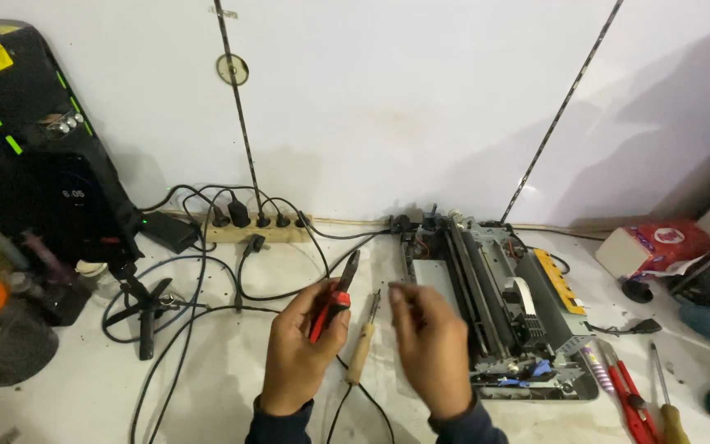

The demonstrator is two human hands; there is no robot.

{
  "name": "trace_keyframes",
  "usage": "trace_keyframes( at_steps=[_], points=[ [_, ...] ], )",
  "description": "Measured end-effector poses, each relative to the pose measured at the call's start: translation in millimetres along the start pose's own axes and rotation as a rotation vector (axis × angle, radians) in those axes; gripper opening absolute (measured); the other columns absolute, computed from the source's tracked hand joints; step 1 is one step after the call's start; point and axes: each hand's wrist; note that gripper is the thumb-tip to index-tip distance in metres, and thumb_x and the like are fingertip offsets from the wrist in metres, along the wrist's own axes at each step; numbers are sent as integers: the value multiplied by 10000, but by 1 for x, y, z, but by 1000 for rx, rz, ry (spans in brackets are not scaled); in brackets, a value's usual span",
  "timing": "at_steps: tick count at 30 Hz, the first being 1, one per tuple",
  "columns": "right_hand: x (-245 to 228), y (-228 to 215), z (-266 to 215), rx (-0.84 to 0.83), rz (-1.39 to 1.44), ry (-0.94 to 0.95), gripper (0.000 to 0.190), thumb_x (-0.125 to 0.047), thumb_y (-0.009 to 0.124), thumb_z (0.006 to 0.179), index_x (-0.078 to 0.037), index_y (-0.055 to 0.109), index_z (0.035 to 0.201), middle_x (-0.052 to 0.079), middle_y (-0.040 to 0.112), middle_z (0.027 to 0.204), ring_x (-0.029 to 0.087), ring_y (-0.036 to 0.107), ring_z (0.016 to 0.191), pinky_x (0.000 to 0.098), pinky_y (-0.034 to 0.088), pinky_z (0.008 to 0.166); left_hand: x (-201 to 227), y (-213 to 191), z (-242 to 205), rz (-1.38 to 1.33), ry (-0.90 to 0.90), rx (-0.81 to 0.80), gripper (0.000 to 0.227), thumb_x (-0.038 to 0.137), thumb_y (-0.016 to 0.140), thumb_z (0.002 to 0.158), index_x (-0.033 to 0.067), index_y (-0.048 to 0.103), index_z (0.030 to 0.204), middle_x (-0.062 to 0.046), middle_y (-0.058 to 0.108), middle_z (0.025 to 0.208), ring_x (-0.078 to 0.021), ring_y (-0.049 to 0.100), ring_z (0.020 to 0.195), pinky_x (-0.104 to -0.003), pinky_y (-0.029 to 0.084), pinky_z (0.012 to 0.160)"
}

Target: The person repairs a disassembled printer on a workbench. They use pliers to strip a wire, a soldering iron to solder connections, and a screwdriver to tighten screws on the printer's internal components.

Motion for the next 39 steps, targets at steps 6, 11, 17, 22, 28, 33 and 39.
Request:
trace_keyframes(
  at_steps=[6, 11, 17, 22, 28, 33, 39],
  points=[
    [-52, -42, 33, -52, 621, 166, 259, -250, 611, 974, -41, 720, 1081, 78, 740, 954, 151, 672, 749, 279, 616, 588, 19, 7, -1, 62, -61, -32, 480, 176, 734, 822, 27, 723, 1278, -65, 783, 1068, -145, 733, 997, -268, 600, 919],
    [-54, -36, 35, -100, 712, 191, 217, -229, 644, 982, -34, 692, 901, 73, 710, 871, 156, 641, 681, 290, 602, 550, 27, 10, -4, 87, -93, -41, 466, 165, 734, 815, 38, 726, 1263, -80, 794, 1085, -158, 751, 1029, -268, 615, 938],
    [-49, -33, 34, -104, 655, 129, 213, -247, 619, 1001, -57, 650, 910, 59, 672, 795, 148, 623, 597, 284, 582, 534, 27, 8, -3, 107, -79, -93, 501, 237, 717, 833, 41, 697, 1294, -88, 790, 1151, -168, 747, 1086, -279, 604, 978],
    [-45, -30, 30, 16, 612, 120, 214, -232, 652, 992, -79, 620, 846, 54, 627, 670, 147, 610, 545, 281, 546, 515, 30, 10, -4, 116, -4, -163, 506, 341, 690, 864, 44, 692, 1275, -83, 775, 1067, -180, 739, 981, -280, 606, 884],
    [-41, -38, 21, 78, 828, 236, 187, -188, 668, 975, -22, 671, 890, 85, 618, 770, 176, 574, 557, 324, 528, 505, 22, 8, 1, -25, -159, 15, 434, 389, 501, 989, 37, 717, 1122, -129, 698, 987, -228, 677, 902, -294, 523, 795],
    [-22, -47, -31, 45, 881, 339, 209, -169, 724, 932, -20, 658, 801, 90, 604, 701, 179, 542, 501, 319, 478, 459, 13, -41, 11, 466, -224, 151, 345, 343, 492, 1026, 107, 731, 1103, -91, 749, 1006, -231, 670, 926, -333, 500, 806],
    [37, -42, -114, 98, 705, 619, 279, -125, 795, 898, -4, 639, 702, 128, 563, 501, 194, 524, 475, 334, 459, 494, 0, -70, 15, 1071, -530, 189, 390, 396, 446, 1043, 132, 702, 1174, -193, 712, 1240, -471, 612, 1161, -551, 467, 930]
  ],
)
Point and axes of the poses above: each hand's wrist, its own z-axis towards the middle knuckle, its own y-axis out of the palm, x = y × z
